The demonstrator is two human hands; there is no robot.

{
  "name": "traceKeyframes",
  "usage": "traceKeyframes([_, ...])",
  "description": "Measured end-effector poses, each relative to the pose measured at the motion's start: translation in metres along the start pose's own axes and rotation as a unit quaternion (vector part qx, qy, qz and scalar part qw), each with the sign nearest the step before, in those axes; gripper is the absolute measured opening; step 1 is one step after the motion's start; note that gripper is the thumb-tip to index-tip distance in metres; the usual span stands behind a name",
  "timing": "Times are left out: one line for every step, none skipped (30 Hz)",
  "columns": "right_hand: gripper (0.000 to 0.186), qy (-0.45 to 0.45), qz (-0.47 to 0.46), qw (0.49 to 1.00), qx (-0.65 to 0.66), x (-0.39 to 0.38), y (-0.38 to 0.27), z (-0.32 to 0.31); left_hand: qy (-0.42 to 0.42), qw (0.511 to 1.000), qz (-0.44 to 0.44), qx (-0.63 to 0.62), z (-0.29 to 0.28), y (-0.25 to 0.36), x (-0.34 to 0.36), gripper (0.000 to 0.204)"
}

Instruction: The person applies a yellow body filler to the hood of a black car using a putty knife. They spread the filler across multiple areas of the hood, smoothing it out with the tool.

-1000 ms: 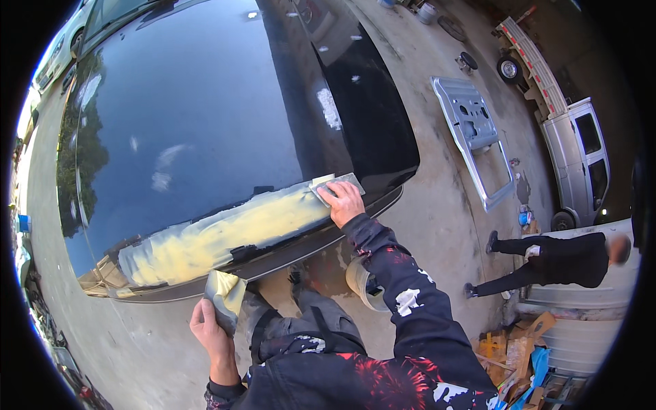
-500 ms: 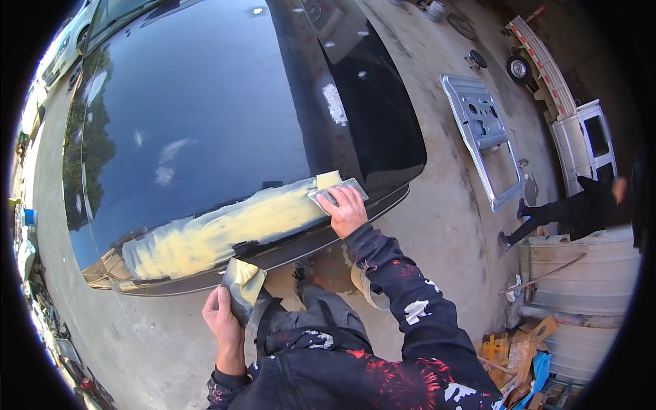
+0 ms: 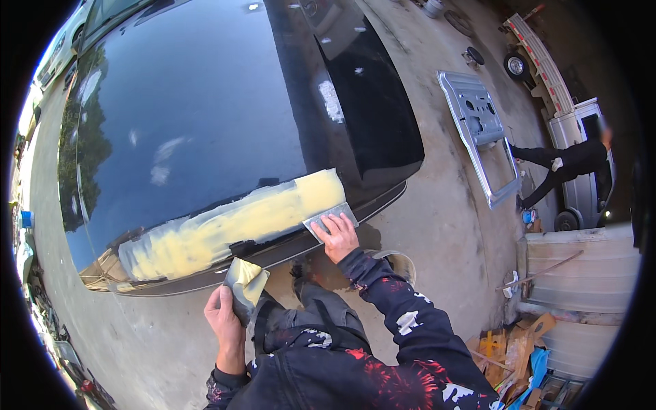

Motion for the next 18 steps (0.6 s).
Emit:
traceKeyframes([0.053, -0.023, -0.003, 1.000, 0.009, 0.000, 0.001, -0.002, -0.002, 1.000, 0.002, -0.002, 0.001, 0.001, 0.000, 0.031])
traceKeyframes([0.053, -0.005, -0.003, 1.000, 0.005, 0.006, 0.004, -0.009, -0.003, 1.000, 0.006, -0.009, 0.003, 0.002, 0.001, 0.031])
traceKeyframes([0.053, 0.011, -0.003, 1.000, 0.001, 0.016, 0.009, -0.015, -0.003, 1.000, 0.007, -0.006, 0.004, 0.001, 0.001, 0.031])
traceKeyframes([0.053, 0.023, -0.001, 1.000, -0.003, 0.026, 0.015, -0.019, -0.002, 1.000, 0.008, -0.006, 0.004, 0.001, 0.001, 0.031])
traceKeyframes([0.052, 0.043, 0.003, 0.999, 0.001, 0.041, 0.022, -0.023, 0.000, 1.000, 0.009, -0.007, 0.003, 0.001, 0.001, 0.031])
traceKeyframes([0.050, 0.043, 0.012, 0.999, -0.009, 0.058, 0.030, -0.022, -0.001, 1.000, 0.010, -0.007, 0.003, 0.001, 0.001, 0.031])
traceKeyframes([0.050, 0.048, 0.009, 0.999, -0.009, 0.073, 0.038, -0.021, -0.002, 1.000, 0.012, -0.006, 0.002, 0.001, 0.000, 0.031])
traceKeyframes([0.050, 0.046, 0.005, 0.999, -0.012, 0.084, 0.044, -0.018, -0.003, 1.000, 0.014, -0.006, 0.001, 0.000, 0.000, 0.031])
traceKeyframes([0.051, 0.040, 0.009, 0.999, -0.005, 0.089, 0.050, -0.014, 0.001, 1.000, 0.014, -0.008, -0.001, 0.000, -0.001, 0.031])
traceKeyframes([0.052, 0.032, 0.012, 0.999, 0.002, 0.090, 0.054, -0.009, 0.006, 1.000, 0.014, -0.009, -0.002, -0.001, -0.002, 0.031])
traceKeyframes([0.052, 0.027, 0.017, 0.999, 0.011, 0.088, 0.057, -0.005, 0.011, 1.000, 0.012, -0.009, -0.004, -0.002, -0.003, 0.031])
traceKeyframes([0.053, 0.023, 0.019, 1.000, 0.008, 0.079, 0.058, -0.002, 0.013, 1.000, 0.012, -0.008, -0.006, -0.002, -0.004, 0.031])
traceKeyframes([0.054, 0.024, 0.021, 0.999, 0.007, 0.065, 0.056, -0.001, 0.015, 1.000, 0.012, -0.007, -0.006, -0.002, -0.004, 0.031])
traceKeyframes([0.055, 0.025, 0.023, 0.999, 0.006, 0.050, 0.053, -0.001, 0.018, 1.000, 0.013, -0.010, -0.007, -0.002, -0.005, 0.031])
traceKeyframes([0.056, 0.011, 0.027, 1.000, 0.008, 0.037, 0.051, 0.000, 0.012, 1.000, 0.004, -0.008, -0.006, -0.003, -0.006, 0.031])
traceKeyframes([0.055, 0.007, 0.025, 1.000, 0.002, 0.025, 0.047, -0.002, 0.007, 1.000, -0.003, -0.010, -0.005, -0.004, -0.005, 0.031])
traceKeyframes([0.053, -0.002, 0.029, 1.000, -0.006, 0.014, 0.043, -0.005, 0.003, 1.000, -0.009, -0.016, -0.005, -0.004, -0.005, 0.031])
traceKeyframes([0.051, -0.010, 0.030, 0.999, -0.012, 0.008, 0.039, -0.008, -0.005, 1.000, -0.008, -0.018, -0.004, -0.003, -0.005, 0.030])
Point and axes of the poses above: each hand's wrist, its own x-axis towards the middle knuckle, its own z-axis out of the palm, y = z × x, the point moved 8 cm from there along x, towards the middle knuckle, and after that the axes turned 8 degrees about z, right-handed, at the moved point
